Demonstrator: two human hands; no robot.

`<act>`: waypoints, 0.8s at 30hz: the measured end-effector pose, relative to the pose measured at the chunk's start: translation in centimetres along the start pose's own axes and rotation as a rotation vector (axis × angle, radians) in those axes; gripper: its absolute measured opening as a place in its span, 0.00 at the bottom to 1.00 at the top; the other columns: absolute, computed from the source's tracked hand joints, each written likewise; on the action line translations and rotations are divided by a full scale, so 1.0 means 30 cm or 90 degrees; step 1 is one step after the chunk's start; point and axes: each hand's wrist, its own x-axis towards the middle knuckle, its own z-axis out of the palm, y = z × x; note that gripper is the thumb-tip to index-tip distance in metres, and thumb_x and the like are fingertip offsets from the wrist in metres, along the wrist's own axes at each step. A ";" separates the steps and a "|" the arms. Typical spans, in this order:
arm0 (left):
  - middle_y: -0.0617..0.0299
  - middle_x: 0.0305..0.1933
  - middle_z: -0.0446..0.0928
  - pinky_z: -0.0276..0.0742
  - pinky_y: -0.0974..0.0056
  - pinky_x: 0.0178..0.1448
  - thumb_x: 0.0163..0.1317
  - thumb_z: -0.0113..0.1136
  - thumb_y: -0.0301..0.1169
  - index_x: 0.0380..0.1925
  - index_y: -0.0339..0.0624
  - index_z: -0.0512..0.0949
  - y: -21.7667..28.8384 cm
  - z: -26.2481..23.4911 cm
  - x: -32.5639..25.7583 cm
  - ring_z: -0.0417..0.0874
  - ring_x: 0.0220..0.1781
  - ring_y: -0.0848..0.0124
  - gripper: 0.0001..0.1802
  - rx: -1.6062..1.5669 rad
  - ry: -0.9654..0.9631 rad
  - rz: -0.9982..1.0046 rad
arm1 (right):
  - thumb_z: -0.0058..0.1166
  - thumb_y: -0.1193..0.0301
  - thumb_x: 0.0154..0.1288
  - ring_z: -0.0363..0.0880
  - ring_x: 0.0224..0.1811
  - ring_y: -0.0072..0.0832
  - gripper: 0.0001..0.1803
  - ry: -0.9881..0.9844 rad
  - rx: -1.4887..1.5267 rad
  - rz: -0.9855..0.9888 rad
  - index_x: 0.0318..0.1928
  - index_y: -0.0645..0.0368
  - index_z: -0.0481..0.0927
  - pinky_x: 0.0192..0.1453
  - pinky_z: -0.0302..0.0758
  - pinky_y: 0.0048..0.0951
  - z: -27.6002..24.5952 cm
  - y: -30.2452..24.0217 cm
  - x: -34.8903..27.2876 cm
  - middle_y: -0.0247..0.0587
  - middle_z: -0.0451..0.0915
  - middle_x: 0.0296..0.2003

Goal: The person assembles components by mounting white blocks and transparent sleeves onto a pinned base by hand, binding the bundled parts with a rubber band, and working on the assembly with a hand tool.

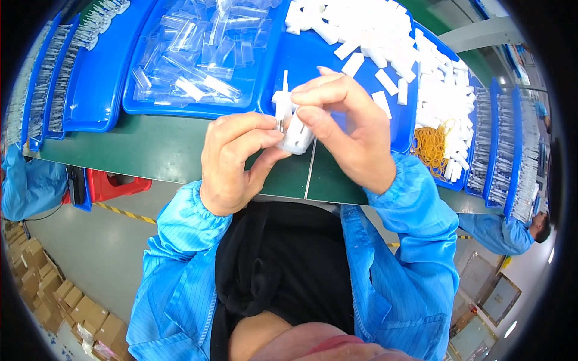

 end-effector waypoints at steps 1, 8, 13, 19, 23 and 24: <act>0.57 0.43 0.80 0.75 0.61 0.43 0.48 0.74 0.23 0.45 0.43 0.77 0.002 -0.009 0.011 0.81 0.43 0.61 0.23 -0.003 -0.001 0.001 | 0.60 0.72 0.66 0.80 0.34 0.22 0.05 0.028 0.020 -0.007 0.42 0.56 0.83 0.70 0.62 0.42 0.002 0.001 -0.005 0.34 0.83 0.33; 0.57 0.41 0.80 0.77 0.60 0.41 0.43 0.74 0.18 0.44 0.41 0.80 -0.013 -0.030 0.016 0.82 0.39 0.59 0.24 0.022 -0.064 0.009 | 0.57 0.72 0.69 0.81 0.42 0.30 0.09 0.028 -0.033 0.027 0.48 0.56 0.81 0.67 0.65 0.36 -0.068 -0.031 0.002 0.39 0.83 0.42; 0.58 0.40 0.79 0.76 0.59 0.41 0.42 0.73 0.17 0.42 0.41 0.80 -0.017 -0.021 0.007 0.81 0.38 0.61 0.24 0.022 -0.064 -0.021 | 0.59 0.71 0.65 0.80 0.41 0.37 0.11 0.013 -0.584 0.053 0.47 0.58 0.81 0.47 0.74 0.35 -0.279 -0.004 -0.042 0.43 0.82 0.38; 0.62 0.38 0.78 0.70 0.60 0.44 0.41 0.73 0.18 0.39 0.43 0.82 -0.017 -0.023 0.030 0.80 0.39 0.63 0.21 0.063 -0.121 0.030 | 0.62 0.74 0.56 0.80 0.38 0.39 0.10 -0.177 -0.807 0.024 0.41 0.57 0.81 0.42 0.74 0.37 -0.237 0.028 -0.061 0.42 0.78 0.33; 0.63 0.40 0.78 0.70 0.61 0.44 0.43 0.68 0.23 0.40 0.42 0.84 -0.019 -0.030 0.024 0.79 0.40 0.65 0.19 0.074 -0.181 0.068 | 0.60 0.70 0.67 0.82 0.43 0.28 0.09 -0.082 -0.179 0.259 0.45 0.57 0.79 0.45 0.79 0.28 -0.224 0.031 -0.030 0.40 0.82 0.40; 0.65 0.41 0.77 0.69 0.62 0.44 0.45 0.65 0.27 0.42 0.44 0.84 -0.009 -0.034 0.023 0.78 0.41 0.67 0.19 0.087 -0.193 0.080 | 0.59 0.69 0.68 0.81 0.45 0.26 0.10 -0.019 -0.028 0.265 0.48 0.57 0.78 0.46 0.79 0.27 -0.212 0.034 -0.016 0.40 0.82 0.42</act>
